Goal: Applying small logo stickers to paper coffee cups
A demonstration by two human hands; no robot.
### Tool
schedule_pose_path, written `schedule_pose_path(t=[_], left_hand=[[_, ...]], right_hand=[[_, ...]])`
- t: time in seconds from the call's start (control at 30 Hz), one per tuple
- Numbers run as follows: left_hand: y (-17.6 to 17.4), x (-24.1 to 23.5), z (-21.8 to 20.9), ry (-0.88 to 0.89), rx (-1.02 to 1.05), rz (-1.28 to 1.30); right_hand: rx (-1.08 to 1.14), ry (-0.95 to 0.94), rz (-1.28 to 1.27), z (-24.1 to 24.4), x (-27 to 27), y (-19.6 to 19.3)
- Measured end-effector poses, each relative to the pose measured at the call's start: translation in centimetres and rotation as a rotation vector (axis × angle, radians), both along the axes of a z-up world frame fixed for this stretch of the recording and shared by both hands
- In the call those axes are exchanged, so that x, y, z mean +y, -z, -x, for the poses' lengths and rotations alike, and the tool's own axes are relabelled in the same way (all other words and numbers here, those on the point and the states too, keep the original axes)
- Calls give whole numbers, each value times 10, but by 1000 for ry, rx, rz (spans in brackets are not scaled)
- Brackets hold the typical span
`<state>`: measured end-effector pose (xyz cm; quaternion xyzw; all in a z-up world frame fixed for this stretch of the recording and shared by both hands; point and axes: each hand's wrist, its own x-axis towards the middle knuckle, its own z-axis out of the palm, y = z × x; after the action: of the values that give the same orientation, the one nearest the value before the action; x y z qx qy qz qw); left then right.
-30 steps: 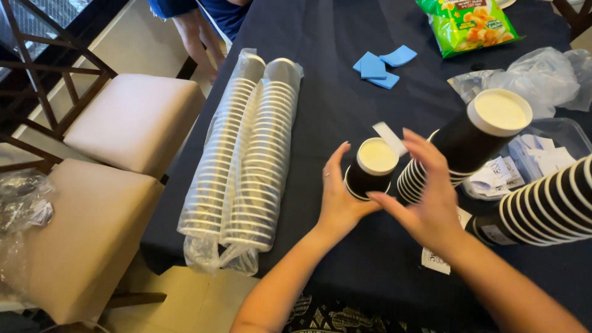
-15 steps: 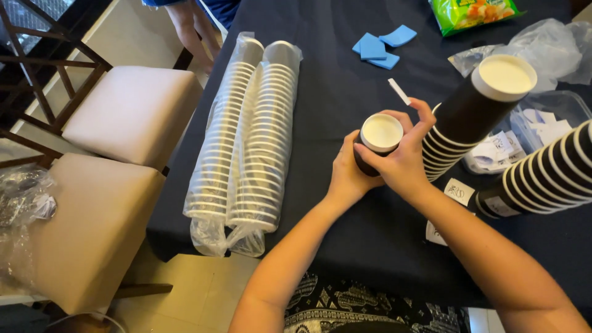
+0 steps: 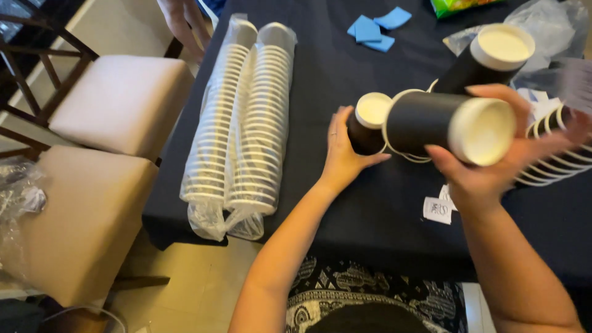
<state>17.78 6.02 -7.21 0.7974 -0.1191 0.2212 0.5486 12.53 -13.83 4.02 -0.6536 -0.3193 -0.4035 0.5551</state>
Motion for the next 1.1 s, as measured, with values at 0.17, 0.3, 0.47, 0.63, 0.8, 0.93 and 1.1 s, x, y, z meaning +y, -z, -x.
schedule_pose_path(t=[0.17,0.3,0.47,0.63,0.8,0.93,1.1], left_hand=[[-72,-11,96,69,-13,131],[-73,-32,142,308,76,396],[-78,-37,153,390,204,624],[-77,-40,158,260,282,648],[-81,-35,159,255,244,686],[-70,-34,159,305,233,711],[-68,-27,158,424,275,779]], right_hand=[[277,-99,-554,48,-4,26],[538,-234,-756,83,17,39],[737,-196,-711,103,31,65],[878,-186,-680,106,28,70],[761,-58,-568,113,31,38],[674,-38,-567,118,19,36],[671,-15,-517,125,11,32]])
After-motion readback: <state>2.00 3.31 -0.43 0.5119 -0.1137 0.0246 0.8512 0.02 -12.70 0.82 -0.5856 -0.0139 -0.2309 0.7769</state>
